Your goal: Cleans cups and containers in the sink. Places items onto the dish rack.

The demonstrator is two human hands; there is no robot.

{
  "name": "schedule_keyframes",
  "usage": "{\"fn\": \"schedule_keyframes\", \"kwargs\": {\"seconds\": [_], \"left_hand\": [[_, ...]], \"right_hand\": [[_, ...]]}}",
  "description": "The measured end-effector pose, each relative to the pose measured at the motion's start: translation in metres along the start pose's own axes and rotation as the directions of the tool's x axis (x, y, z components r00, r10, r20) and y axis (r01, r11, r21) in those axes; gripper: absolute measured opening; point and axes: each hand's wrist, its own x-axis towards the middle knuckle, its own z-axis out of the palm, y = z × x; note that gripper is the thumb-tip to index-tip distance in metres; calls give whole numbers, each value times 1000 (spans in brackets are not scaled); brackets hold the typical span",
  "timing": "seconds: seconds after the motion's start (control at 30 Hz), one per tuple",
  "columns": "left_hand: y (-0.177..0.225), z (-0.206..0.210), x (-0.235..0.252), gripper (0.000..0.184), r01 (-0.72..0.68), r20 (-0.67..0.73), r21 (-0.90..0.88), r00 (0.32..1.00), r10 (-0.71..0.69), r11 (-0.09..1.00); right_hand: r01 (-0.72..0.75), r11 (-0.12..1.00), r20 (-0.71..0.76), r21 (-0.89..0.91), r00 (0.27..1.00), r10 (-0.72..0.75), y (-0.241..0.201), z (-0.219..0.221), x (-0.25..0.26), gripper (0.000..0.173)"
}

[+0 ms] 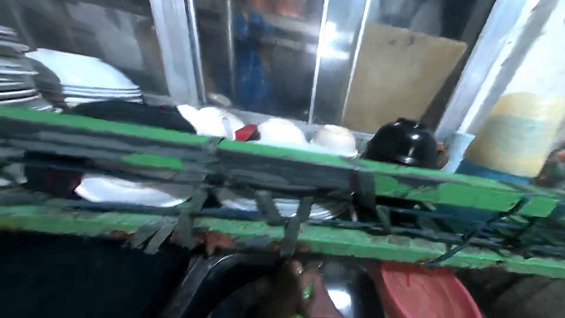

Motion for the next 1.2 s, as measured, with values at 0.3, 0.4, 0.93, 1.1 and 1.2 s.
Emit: {"fn": "schedule_keyframes", "kwargs": {"seconds": [0.3, 0.4, 0.93, 1.1, 1.2], "left_hand": [[-1, -55, -10, 46, 156, 212, -89, 968, -134, 984], [-2, -91, -30, 44, 174, 138, 507, 951, -278, 844], [-42, -84, -83, 40, 368, 155, 282, 894, -420, 886], [-19, -81, -36, 41, 19, 205, 589, 963, -172, 808], [-17, -50, -11, 35, -144, 284, 689, 955, -82, 710]], "right_hand": [[-196, 950, 68, 242, 980, 185, 37, 1, 14, 91], [-109, 988, -89, 111, 989, 119, 22, 8, 15, 103], [-175, 966, -283, 191, 932, 225, 13, 27, 27, 96], [-239, 773, -93, -588, 969, 229, -40, -4, 4, 87], [-97, 556, -2, -825, 986, 169, -79, -14, -25, 72]]}}
